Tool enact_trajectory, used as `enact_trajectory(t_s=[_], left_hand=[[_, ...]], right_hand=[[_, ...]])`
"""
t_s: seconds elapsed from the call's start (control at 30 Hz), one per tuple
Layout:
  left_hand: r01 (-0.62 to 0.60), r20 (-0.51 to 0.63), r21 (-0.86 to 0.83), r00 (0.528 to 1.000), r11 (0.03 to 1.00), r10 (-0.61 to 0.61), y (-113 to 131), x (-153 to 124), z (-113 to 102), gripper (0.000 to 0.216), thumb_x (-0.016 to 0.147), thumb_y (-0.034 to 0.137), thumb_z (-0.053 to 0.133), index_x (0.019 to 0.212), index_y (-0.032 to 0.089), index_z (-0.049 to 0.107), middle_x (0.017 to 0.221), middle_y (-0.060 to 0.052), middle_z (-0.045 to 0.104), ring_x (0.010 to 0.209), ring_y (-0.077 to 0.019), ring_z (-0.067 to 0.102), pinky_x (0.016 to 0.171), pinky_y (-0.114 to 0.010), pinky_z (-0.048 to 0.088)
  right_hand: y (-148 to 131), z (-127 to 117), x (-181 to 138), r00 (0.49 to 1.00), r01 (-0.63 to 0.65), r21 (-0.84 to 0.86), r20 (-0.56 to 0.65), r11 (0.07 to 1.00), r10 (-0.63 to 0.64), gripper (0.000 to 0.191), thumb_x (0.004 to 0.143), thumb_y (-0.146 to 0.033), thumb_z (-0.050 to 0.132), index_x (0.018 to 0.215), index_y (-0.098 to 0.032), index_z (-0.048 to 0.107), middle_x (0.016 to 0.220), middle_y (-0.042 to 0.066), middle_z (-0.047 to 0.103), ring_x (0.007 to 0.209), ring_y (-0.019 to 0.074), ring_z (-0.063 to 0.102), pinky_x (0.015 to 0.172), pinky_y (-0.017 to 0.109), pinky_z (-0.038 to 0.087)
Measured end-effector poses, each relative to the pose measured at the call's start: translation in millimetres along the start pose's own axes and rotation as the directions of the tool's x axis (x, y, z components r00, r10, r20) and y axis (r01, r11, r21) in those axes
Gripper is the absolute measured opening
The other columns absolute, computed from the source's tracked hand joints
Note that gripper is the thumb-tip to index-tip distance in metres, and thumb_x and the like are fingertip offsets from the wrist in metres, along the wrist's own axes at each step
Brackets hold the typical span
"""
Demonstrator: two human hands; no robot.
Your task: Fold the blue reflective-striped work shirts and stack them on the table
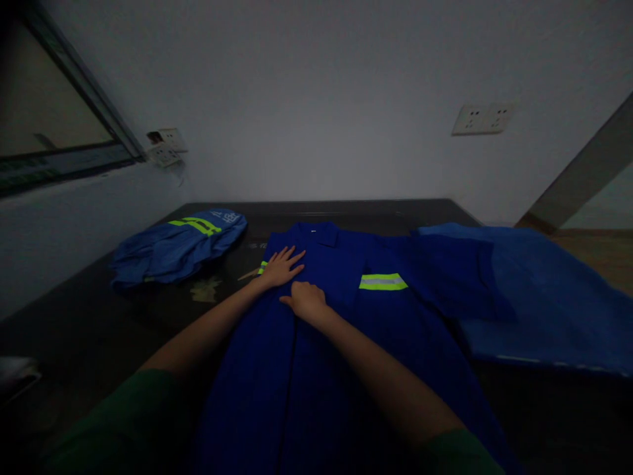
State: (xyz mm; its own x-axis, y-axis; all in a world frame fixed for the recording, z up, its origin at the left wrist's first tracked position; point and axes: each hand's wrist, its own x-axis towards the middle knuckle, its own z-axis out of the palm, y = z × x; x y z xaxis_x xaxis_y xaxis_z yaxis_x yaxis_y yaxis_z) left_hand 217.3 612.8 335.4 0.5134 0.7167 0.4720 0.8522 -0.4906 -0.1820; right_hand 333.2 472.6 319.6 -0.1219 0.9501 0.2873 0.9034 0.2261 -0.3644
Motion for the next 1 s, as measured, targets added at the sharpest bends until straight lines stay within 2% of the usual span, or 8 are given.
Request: enact_trajectory(t_s=[0.1,0.17,0.3,0.37,0.5,0.6,0.8,1.0], left_hand=[[-0.001,0.028,0.002,1.000,1.000,0.001,1,-2,-5,0.060,0.094,0.061,0.029,0.149,0.039,0.023,0.159,-0.003,0.018,0.145,-0.0293,0.016,0.113,-0.054,0.019],[0.003,0.054,-0.001,0.999,1.000,-0.003,2,-2,-6,0.063,0.092,0.065,0.029,0.150,0.039,0.021,0.159,-0.003,0.016,0.145,-0.0308,0.014,0.113,-0.056,0.017],[0.016,0.071,-0.019,0.997,1.000,-0.014,2,-2,-5,0.073,0.087,0.074,0.030,0.150,0.039,0.020,0.159,-0.004,0.015,0.145,-0.0339,0.014,0.112,-0.060,0.016],[0.010,0.017,-0.032,1.000,0.999,-0.010,2,-3,-3,0.071,0.087,0.072,0.032,0.149,0.038,0.025,0.158,-0.005,0.020,0.144,-0.0340,0.017,0.112,-0.059,0.017],[-0.022,-0.212,-0.068,0.977,0.997,0.007,4,-10,-2,0.053,0.094,0.053,0.041,0.140,0.026,0.045,0.148,-0.010,0.040,0.138,-0.0297,0.031,0.111,-0.050,0.025],[-0.072,-0.327,-0.110,0.945,0.991,0.032,7,-18,-7,0.036,0.094,0.033,0.044,0.125,0.020,0.057,0.132,-0.011,0.054,0.126,-0.0261,0.044,0.105,-0.043,0.034],[-0.188,-0.240,-0.196,0.961,0.962,0.139,18,-41,-11,0.016,0.091,0.022,0.048,0.093,0.020,0.064,0.090,-0.004,0.066,0.089,-0.0200,0.059,0.084,-0.033,0.046],[-0.235,-0.243,-0.153,0.950,0.960,0.194,21,-52,-6,0.018,0.093,0.025,0.047,0.102,0.020,0.062,0.101,-0.006,0.062,0.098,-0.0209,0.056,0.094,-0.037,0.043]], right_hand=[[-5,-8,11,0.995,0.007,-0.036,0.099,0.999,-0.004,0.025,0.089,-0.034,0.058,0.101,-0.015,0.067,0.108,0.015,0.070,0.101,0.0271,0.065,0.080,0.032,0.048],[-4,-11,16,0.986,0.018,0.004,0.164,1.000,-0.019,0.023,0.091,-0.033,0.055,0.093,-0.014,0.068,0.094,0.011,0.072,0.086,0.0211,0.068,0.070,0.026,0.048],[2,-12,14,0.974,0.015,0.072,0.225,0.997,-0.031,0.036,0.094,-0.034,0.047,0.074,-0.013,0.068,0.074,0.008,0.072,0.062,0.0146,0.065,0.056,0.022,0.045],[1,-9,7,0.986,0.011,0.033,0.166,0.999,-0.016,0.039,0.094,-0.039,0.048,0.073,-0.014,0.068,0.077,0.010,0.072,0.069,0.0175,0.067,0.061,0.024,0.046],[1,-3,-11,0.999,0.003,-0.113,-0.036,0.994,-0.007,0.032,0.088,-0.045,0.057,0.095,-0.016,0.069,0.104,0.015,0.070,0.096,0.0275,0.066,0.075,0.033,0.048],[5,2,-26,0.989,0.038,-0.141,-0.136,0.989,-0.058,0.028,0.090,-0.040,0.057,0.103,-0.017,0.065,0.107,0.014,0.068,0.098,0.0267,0.065,0.076,0.035,0.048],[21,17,-39,0.910,0.199,-0.157,-0.337,0.967,-0.242,0.015,0.088,-0.023,0.061,0.103,-0.018,0.058,0.107,0.008,0.063,0.101,0.0202,0.057,0.081,0.030,0.046],[25,22,-33,0.915,0.207,-0.245,-0.295,0.947,-0.276,0.015,0.087,-0.025,0.063,0.100,-0.017,0.064,0.107,0.011,0.062,0.104,0.0243,0.054,0.083,0.035,0.047]])
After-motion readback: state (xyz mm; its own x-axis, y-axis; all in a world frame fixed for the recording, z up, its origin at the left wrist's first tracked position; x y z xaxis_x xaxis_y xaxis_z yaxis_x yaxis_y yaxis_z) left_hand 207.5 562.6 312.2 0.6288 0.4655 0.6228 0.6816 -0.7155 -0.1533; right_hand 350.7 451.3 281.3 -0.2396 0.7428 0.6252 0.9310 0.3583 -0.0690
